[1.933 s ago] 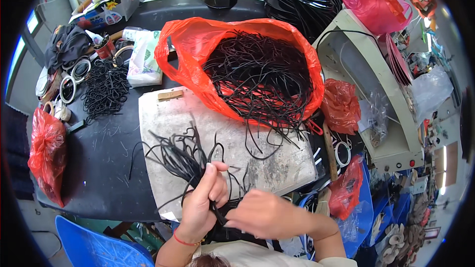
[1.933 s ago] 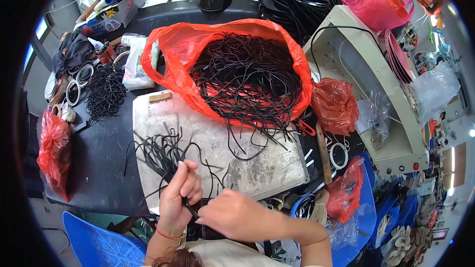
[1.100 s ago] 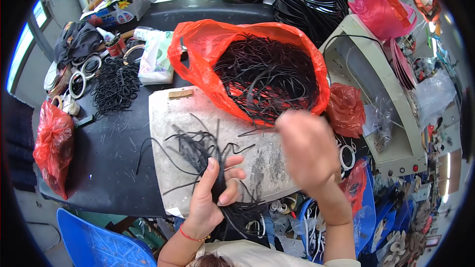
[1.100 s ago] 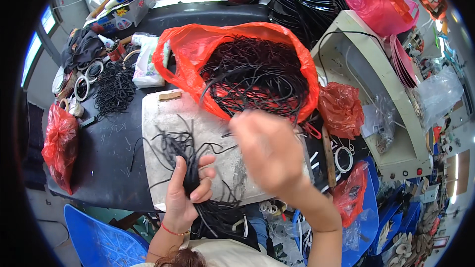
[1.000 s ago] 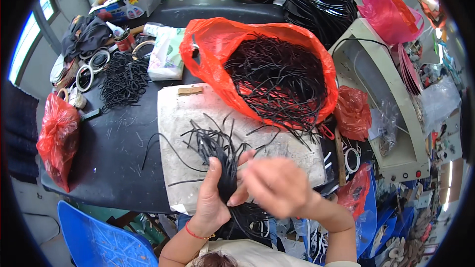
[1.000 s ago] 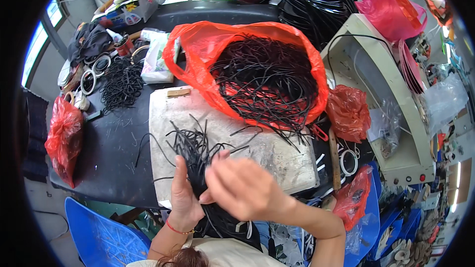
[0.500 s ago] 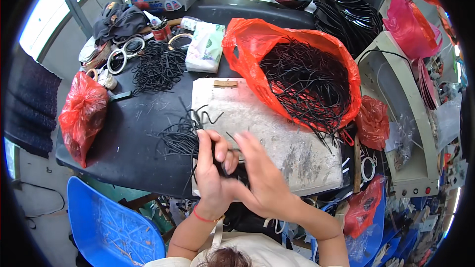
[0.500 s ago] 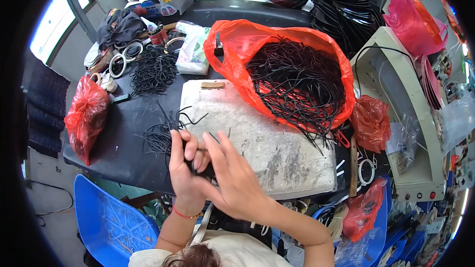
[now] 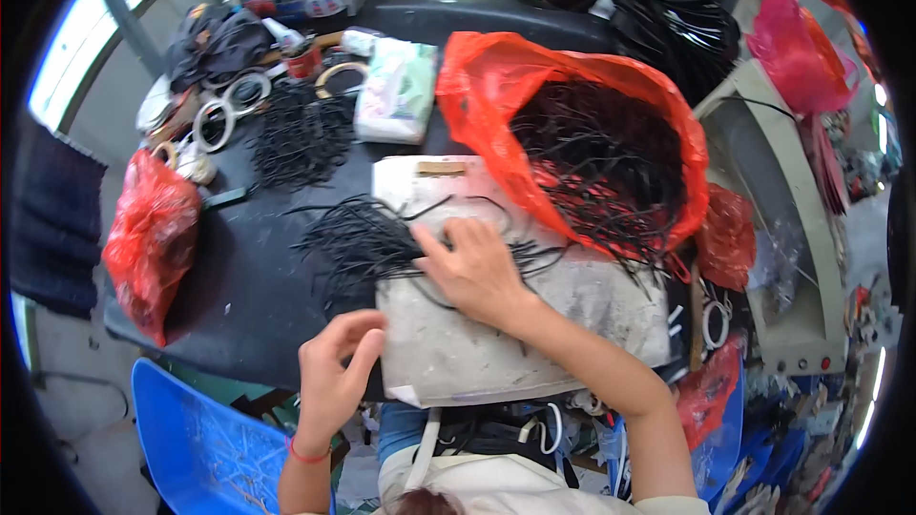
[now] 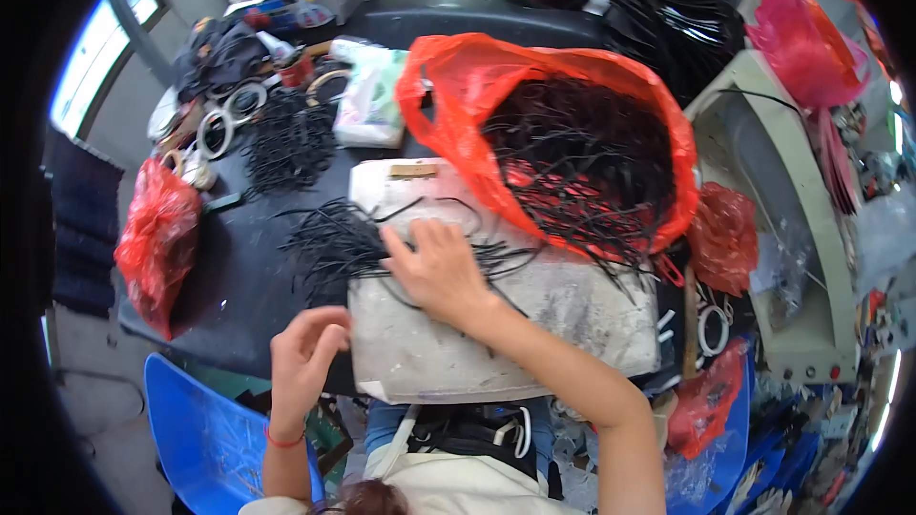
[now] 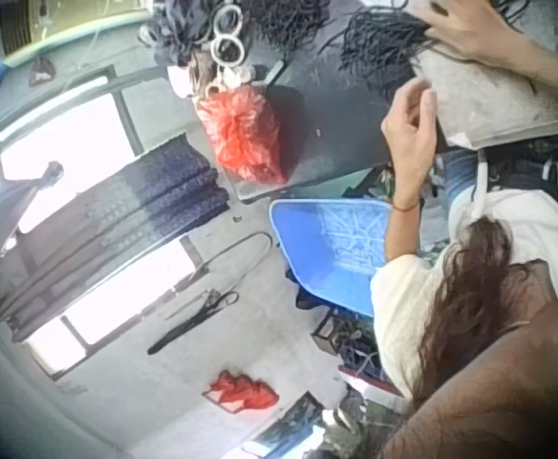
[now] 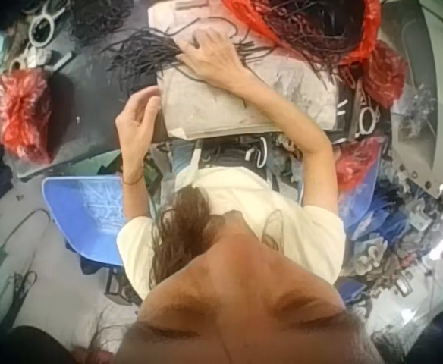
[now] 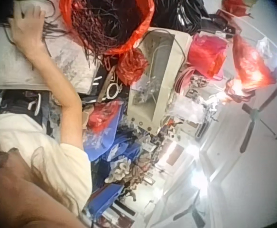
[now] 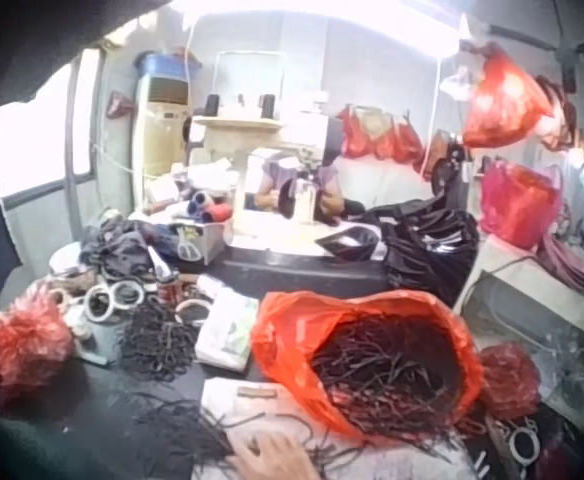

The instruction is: The person sits on the floor and sorts black cords by hand. They pick up individual cords from a red plastic bag, untangle them, and place them into a pile on a white cutting board.

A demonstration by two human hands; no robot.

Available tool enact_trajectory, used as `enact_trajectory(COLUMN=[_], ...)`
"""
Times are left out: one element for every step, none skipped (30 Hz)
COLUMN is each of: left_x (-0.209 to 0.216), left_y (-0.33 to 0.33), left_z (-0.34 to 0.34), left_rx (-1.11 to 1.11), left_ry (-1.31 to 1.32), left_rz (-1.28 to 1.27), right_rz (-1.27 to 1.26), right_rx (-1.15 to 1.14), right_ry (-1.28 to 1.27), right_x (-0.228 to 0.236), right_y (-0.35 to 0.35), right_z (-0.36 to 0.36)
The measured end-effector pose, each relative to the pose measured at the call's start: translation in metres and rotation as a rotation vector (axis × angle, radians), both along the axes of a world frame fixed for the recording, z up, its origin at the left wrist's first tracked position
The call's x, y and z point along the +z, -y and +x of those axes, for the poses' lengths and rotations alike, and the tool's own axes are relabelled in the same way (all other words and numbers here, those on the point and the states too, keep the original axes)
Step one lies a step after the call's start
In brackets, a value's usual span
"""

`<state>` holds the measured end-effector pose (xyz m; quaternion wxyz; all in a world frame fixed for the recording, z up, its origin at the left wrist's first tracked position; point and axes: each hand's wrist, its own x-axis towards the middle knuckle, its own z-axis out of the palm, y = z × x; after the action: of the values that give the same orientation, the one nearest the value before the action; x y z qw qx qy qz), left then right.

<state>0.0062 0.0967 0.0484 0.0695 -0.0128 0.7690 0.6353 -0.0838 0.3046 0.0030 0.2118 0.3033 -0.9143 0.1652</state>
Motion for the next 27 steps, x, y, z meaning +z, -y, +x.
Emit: enact_trajectory(left_x=[0.01,0.012,0.014,-0.004,-0.013,-0.02,-0.023,-0.022,-0.023,-0.027,-0.03,-0.027,-0.025,-0.026,-0.025,-0.02,-0.012,-0.001,0.008,0.017,0.021,0.026,0.024,0.022,0.019,0.014,0.01], left_y=[-0.011,-0.024,-0.033,-0.045,-0.049,-0.053,-0.056,-0.058,-0.059,-0.06,-0.059,-0.058,-0.056,-0.051,-0.048,-0.046,-0.048,-0.054,-0.063,-0.074,-0.09,-0.106,-0.122,-0.139,-0.153,-0.168,-0.181], left_z=[-0.005,-0.017,-0.028,-0.039,-0.046,-0.053,-0.058,-0.062,-0.066,-0.075,-0.082,-0.09,-0.096,-0.097,-0.095,-0.089,-0.084,-0.076,-0.07,-0.064,-0.057,-0.05,-0.043,-0.036,-0.028,-0.022,-0.02], left_rx=[-0.026,-0.117,-0.187,-0.271,-0.306,-0.34,-0.377,-0.449,-0.451,-0.456,-0.456,-0.407,-0.412,-0.417,-0.421,-0.382,-0.358,-0.334,-0.312,-0.306,-0.292,-0.327,-0.386,-0.465,-0.555,-0.646,-0.619], left_ry=[-0.222,-0.467,-0.722,-0.698,-0.711,-0.723,-0.734,-0.697,-0.698,-0.709,-0.717,-0.719,-0.736,-0.716,-0.697,-0.705,-0.703,-0.702,-0.709,-0.753,-0.796,-0.8,-0.781,-0.683,-0.535,-0.383,-0.239], left_rz=[-0.179,-0.382,-0.594,-0.545,-0.63,-0.716,-0.803,-0.897,-0.952,-0.996,-1.045,-1.061,-1.064,-1.08,-1.094,-1.138,-1.087,-1.035,-0.977,-0.868,-0.733,-0.562,-0.393,-0.239,-0.132,-0.014,0.115], right_rz=[-0.004,0.002,-0.022,-0.042,-0.081,-0.041,-0.004,0.02,0.044,0.041,0.061,0.076,0.019,0.019,0.019,-0.002,-0.023,-0.044,-0.042,-0.048,-0.053,-0.056,-0.061,-0.061,-0.028,0.013,0.053], right_rx=[-0.004,-0.006,-0.01,-0.047,-0.057,-0.112,-0.169,-0.261,-0.353,-0.435,-0.535,-0.592,-0.583,-0.533,-0.485,-0.467,-0.457,-0.449,-0.448,-0.438,-0.428,-0.434,-0.434,-0.438,-0.41,-0.39,-0.37], right_ry=[0.008,0.044,0.049,-0.009,-0.063,-0.046,-0.026,-0.086,-0.144,-0.188,-0.236,-0.239,-0.142,-0.134,-0.128,-0.157,-0.181,-0.206,-0.227,-0.252,-0.277,-0.322,-0.367,-0.41,-0.432,-0.453,-0.474], right_x=[0.001,0.003,0.01,0.022,0.031,0.041,0.051,0.054,0.055,0.059,0.056,0.057,0.052,0.051,0.05,0.05,0.055,0.055,0.053,0.051,0.05,0.053,0.055,0.057,0.055,0.057,0.059], right_y=[0.001,0.002,0.002,-0.009,-0.015,-0.032,-0.058,-0.088,-0.119,-0.152,-0.181,-0.207,-0.238,-0.245,-0.25,-0.246,-0.238,-0.235,-0.239,-0.24,-0.241,-0.239,-0.236,-0.233,-0.227,-0.22,-0.214], right_z=[-0.001,0.0,0.001,0.001,-0.001,-0.006,-0.014,-0.026,-0.038,-0.045,-0.052,-0.054,-0.054,-0.053,-0.052,-0.052,-0.046,-0.042,-0.037,-0.037,-0.035,-0.033,-0.03,-0.024,-0.02,-0.012,-0.004])
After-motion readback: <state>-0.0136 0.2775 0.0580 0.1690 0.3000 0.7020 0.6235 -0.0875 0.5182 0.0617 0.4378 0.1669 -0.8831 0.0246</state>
